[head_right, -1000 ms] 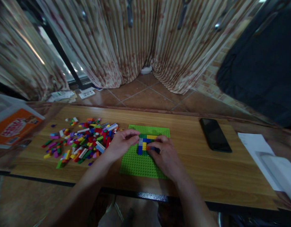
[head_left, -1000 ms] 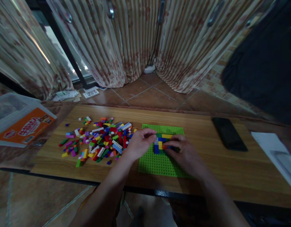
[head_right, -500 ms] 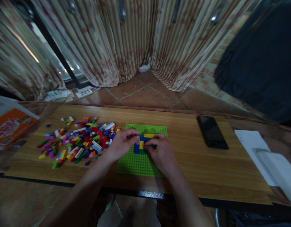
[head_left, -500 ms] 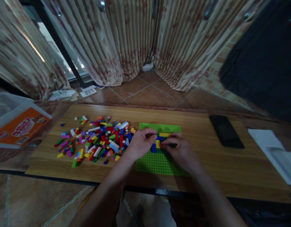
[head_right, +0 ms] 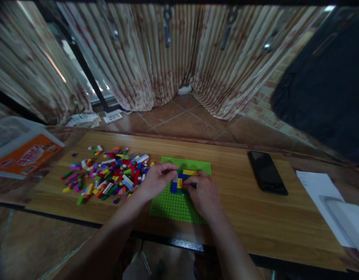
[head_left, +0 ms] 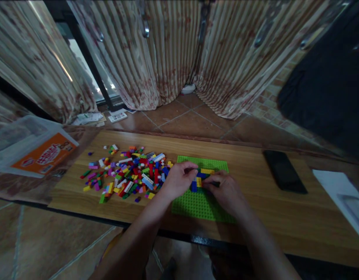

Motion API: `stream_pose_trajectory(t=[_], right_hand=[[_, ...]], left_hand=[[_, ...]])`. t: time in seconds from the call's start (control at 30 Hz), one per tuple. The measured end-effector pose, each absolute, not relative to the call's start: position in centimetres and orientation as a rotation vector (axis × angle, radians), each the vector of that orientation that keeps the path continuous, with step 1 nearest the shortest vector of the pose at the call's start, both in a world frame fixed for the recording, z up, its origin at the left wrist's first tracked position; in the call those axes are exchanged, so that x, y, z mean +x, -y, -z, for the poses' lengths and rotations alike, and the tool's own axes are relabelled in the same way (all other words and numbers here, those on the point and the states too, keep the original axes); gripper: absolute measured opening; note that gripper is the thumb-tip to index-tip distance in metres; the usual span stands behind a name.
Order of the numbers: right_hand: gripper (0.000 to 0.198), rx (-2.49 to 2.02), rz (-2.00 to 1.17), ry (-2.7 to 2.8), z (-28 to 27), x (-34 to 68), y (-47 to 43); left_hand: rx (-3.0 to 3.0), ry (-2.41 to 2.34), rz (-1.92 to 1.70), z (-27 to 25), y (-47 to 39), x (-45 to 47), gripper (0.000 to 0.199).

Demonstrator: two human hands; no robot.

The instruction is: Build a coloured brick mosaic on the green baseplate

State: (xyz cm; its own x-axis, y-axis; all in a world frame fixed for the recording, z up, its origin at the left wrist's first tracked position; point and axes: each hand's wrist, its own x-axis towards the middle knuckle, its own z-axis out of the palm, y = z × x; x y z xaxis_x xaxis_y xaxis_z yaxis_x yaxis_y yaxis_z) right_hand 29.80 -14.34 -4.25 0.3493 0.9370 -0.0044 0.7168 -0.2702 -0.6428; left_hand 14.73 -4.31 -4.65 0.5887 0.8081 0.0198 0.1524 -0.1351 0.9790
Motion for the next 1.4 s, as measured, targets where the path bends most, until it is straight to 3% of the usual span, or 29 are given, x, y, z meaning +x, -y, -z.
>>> stream_pose_trajectory(t=[0.2, 0.43, 0.7, 0.97, 1.4], right_hand=[[0.02, -1.834, -0.649, 1.142, 4.7, 31.0, 14.9], [0.025, -1.803, -0.451, 0.656, 3.4, 31.5, 14.2], [0.022, -1.73, -0.542, 1.015, 2.8, 26.7, 13.2], [0.015, -1.608, -0.572, 1.481, 3.3, 21.5, 12.3], [0.016, -1.685, -0.454, 1.617, 4.5, 18.8, 10.8]], left_hand=[[1.547, -0.846, -0.8, 4.2, 3.4, 13.9, 0.017], [1.339, -0.946, -1.046, 2.4, 1.5, 12.0, 0.016], [1.023, -0.999, -1.395, 0.8, -0.5, 8.1, 0.018], [0.949, -1.035, -1.443, 0.2, -0.8, 6.4, 0.017], [0.851, -1.045, -1.514, -0.4, -1.1, 3.6, 0.017]])
